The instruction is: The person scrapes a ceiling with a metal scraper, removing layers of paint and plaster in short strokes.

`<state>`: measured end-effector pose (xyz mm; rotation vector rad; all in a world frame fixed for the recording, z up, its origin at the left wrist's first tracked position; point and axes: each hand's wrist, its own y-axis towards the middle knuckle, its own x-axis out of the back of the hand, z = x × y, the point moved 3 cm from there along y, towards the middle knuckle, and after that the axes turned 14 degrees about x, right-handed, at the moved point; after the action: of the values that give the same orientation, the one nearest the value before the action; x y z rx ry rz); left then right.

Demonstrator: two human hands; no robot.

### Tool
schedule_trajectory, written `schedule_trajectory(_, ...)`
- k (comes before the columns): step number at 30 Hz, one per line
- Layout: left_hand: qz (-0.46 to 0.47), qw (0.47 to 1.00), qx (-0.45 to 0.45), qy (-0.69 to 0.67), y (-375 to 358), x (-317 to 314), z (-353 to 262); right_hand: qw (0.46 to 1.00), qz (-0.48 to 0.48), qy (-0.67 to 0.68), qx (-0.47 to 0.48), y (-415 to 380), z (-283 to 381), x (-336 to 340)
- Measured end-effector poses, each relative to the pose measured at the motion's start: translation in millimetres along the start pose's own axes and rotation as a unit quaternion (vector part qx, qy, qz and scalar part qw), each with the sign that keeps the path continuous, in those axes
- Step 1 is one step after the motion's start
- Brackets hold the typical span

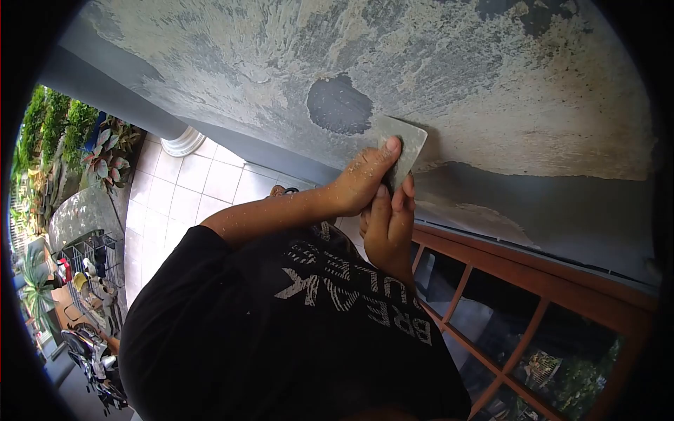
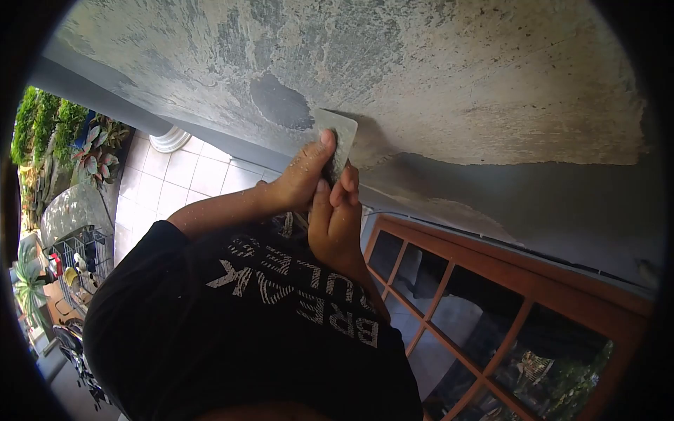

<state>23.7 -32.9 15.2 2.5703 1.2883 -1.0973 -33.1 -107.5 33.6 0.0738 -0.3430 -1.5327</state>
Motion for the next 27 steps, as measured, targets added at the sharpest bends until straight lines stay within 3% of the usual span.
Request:
schedule_trajectory(4,0.013,0.999,0.002,-0.033,0,6,7,0.999,-0.018,-0.028,0.029,1,3,-6)
schedule_trajectory(6,0.054,0.996,-0.019,-0.070,0,7,8,0.994,0.029,-0.098,0.048,2,3,-5)
schedule_trajectory(7,0.031,0.998,-0.013,-0.062,0,7,10,0.991,0.048,-0.118,0.047,1,1,-3)
schedule_trajectory(11,-0.034,0.999,0.007,-0.005,1,0,5,1.000,0.016,0.004,-0.024,0,-7,7)
schedule_trajectory(15,0.002,0.999,-0.020,-0.024,1,7,6,0.991,0.011,-0.103,0.080,6,-5,-5)
schedule_trajectory(21,-0.010,0.999,0.003,-0.053,6,4,15,0.999,0.037,0.003,-0.007,1,-14,8)
schedule_trajectory(23,0.000,0.998,-0.005,-0.061,6,1,15,0.990,0.086,-0.101,0.038,0,-13,11)
schedule_trajectory(25,0.046,0.995,-0.042,-0.075,6,5,10,0.976,0.032,-0.163,0.144,11,6,-1)
schedule_trajectory(27,0.084,0.991,-0.052,-0.093,7,9,14,0.964,0.047,-0.205,0.162,9,11,-3)
